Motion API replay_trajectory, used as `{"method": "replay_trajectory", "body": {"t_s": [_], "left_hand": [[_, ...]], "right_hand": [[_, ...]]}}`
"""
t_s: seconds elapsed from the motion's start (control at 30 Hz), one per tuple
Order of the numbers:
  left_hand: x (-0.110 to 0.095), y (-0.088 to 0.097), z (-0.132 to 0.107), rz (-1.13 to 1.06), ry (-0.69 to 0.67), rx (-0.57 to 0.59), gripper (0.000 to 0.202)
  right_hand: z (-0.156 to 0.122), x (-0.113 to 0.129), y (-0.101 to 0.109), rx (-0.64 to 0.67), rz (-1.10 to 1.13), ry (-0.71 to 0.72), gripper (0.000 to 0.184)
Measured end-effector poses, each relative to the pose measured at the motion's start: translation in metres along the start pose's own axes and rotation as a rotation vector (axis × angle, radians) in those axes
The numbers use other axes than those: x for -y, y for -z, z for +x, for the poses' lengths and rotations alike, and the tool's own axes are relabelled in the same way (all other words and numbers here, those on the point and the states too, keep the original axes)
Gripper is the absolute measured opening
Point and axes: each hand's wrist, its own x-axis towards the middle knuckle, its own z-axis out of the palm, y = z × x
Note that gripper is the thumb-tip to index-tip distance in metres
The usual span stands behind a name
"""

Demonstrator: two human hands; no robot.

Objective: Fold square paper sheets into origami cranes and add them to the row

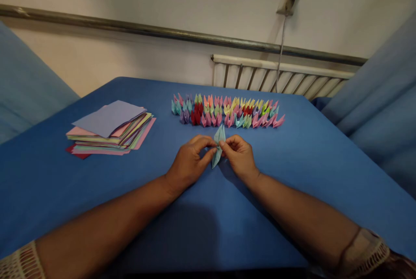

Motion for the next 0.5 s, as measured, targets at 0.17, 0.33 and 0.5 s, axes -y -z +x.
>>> {"method": "replay_trajectory", "body": {"t_s": [0.17,0.33,0.5], "left_hand": [[-0.004,-0.001,-0.002,-0.017,0.069,0.027,0.018],[0.001,-0.002,-0.001,-0.108,0.223,-0.026,0.026],[0.003,-0.002,0.006,-0.400,0.422,-0.121,0.021]], "right_hand": [[-0.005,0.001,0.003,0.079,-0.093,0.097,0.025],[-0.015,0.013,0.006,0.191,-0.361,0.315,0.025],[-0.014,0.011,0.006,0.199,-0.400,0.387,0.017]]}}
